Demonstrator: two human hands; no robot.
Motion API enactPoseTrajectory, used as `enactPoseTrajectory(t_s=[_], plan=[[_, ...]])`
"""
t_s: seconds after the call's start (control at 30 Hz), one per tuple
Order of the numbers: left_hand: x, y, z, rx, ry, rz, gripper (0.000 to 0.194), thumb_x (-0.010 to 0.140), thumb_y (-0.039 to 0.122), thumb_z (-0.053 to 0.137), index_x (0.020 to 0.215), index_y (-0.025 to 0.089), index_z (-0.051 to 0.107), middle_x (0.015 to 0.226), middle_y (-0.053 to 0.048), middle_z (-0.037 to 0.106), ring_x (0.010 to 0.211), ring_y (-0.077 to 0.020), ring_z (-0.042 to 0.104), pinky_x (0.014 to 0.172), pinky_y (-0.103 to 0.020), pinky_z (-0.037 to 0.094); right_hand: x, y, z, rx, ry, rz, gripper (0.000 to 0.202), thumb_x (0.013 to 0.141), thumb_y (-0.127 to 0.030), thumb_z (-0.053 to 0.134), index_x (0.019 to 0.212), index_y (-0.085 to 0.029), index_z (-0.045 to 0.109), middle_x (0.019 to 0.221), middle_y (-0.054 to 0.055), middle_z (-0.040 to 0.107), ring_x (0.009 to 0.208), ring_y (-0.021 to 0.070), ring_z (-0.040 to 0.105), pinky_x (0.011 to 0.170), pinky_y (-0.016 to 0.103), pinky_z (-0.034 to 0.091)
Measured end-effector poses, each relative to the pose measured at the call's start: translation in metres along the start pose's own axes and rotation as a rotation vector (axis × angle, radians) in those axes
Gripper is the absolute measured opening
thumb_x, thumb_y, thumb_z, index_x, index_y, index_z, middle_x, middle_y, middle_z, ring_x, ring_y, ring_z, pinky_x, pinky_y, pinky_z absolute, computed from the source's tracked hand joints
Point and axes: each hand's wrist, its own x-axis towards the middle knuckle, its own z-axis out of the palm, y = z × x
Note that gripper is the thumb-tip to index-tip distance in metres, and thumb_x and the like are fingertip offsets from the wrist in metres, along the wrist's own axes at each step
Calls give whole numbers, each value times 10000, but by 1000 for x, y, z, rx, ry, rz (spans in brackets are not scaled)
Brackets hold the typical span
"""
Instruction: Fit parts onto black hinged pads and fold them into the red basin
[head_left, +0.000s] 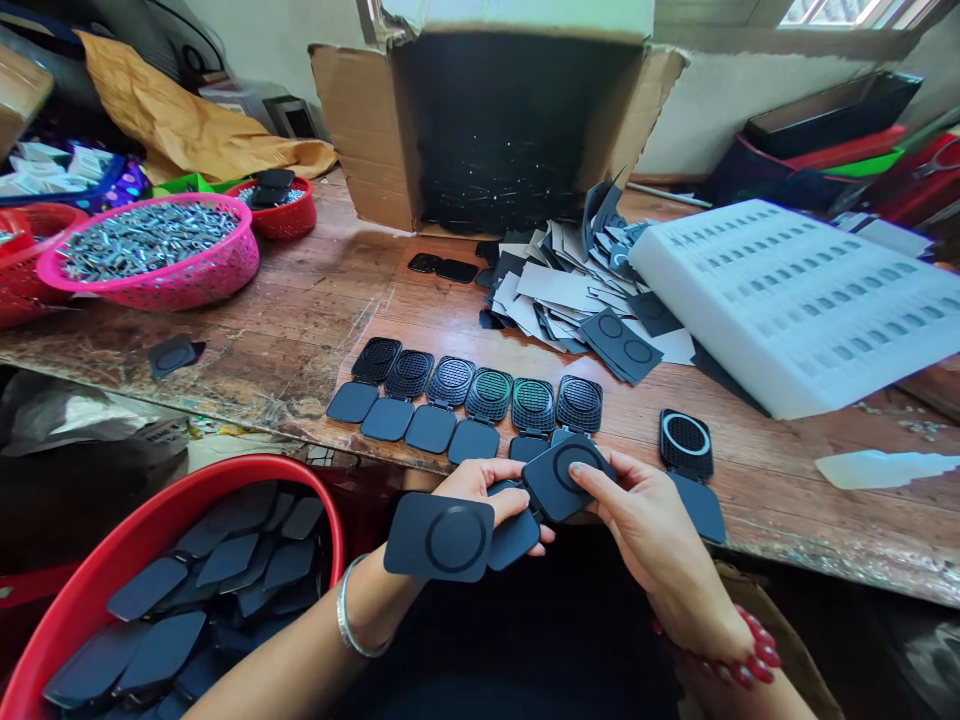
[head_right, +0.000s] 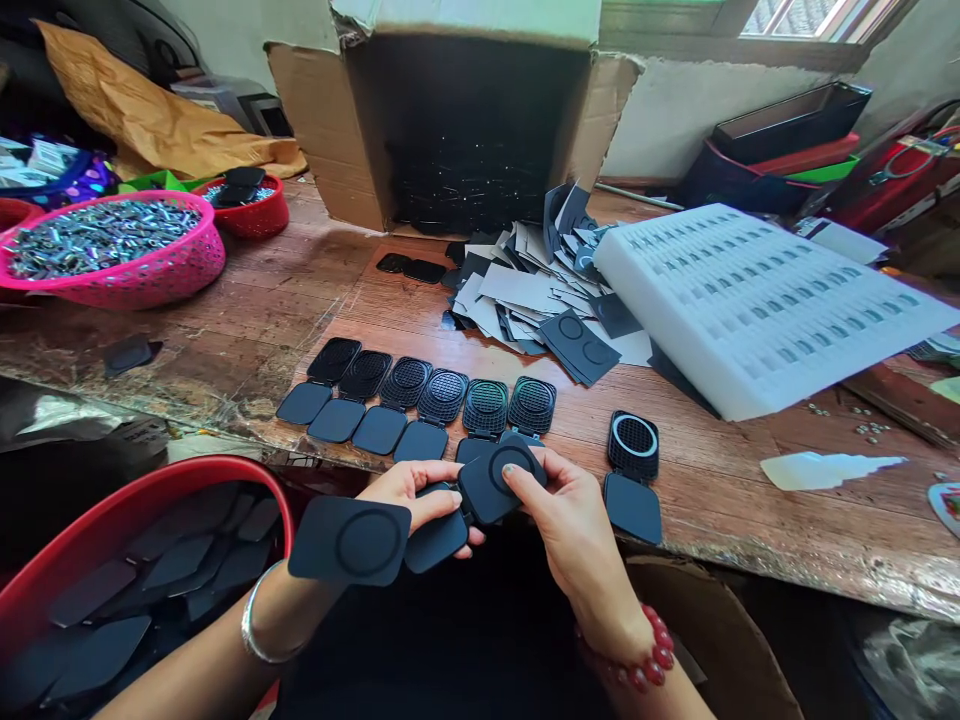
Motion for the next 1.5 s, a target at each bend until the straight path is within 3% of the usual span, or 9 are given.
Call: enactPoseTrajectory(t_s=[0.43, 0.67, 0.83, 1.27, 1.5], plan=[[2, 1, -1, -9, -8, 6, 371, 703, 244, 776, 1036, 103, 690, 866, -109, 738, 694, -204, 736, 628, -288, 606, 0, 0, -1, -20, -18, -7, 401, 699, -435, 834, 981, -166, 738, 982, 92, 762, 816, 236, 696, 768, 360, 565], [0, 1, 0, -18, -10, 21, 409, 700, 338, 823, 1010, 109, 687, 851, -100, 733, 681, -193, 731, 617, -272, 603, -2, -1, 0, -63, -1, -29, 400, 707, -450, 821, 972, -163, 736, 953, 81, 756, 809, 232, 676, 731, 347, 568], [2, -1, 2, -8, 31, 20, 398, 701, 388, 825, 956, 114, 688, 816, -93, 725, 661, -189, 722, 579, -264, 594, -4, -3, 0, -106, 16, -73, 376, 707, -460, 816, 937, -171, 747, 923, 65, 749, 819, 220, 659, 736, 322, 555], [-1, 4, 11, 73, 129, 44, 267, 737, 330, 754, 895, 122, 698, 730, -62, 702, 596, -160, 693, 525, -230, 560, -6, -5, 2, -176, 49, -175, 340, 713, -454, 804, 918, -188, 754, 952, 65, 736, 880, 227, 653, 799, 330, 545], [0, 5, 13, 97, 165, 52, 235, 756, 300, 717, 905, 118, 712, 735, -64, 697, 582, -156, 688, 514, -226, 552, -10, -6, 4, -332, 144, -299, 308, 724, -484, 766, 739, -179, 731, 1041, 101, 674, 831, 221, 620, 678, 316, 548]])
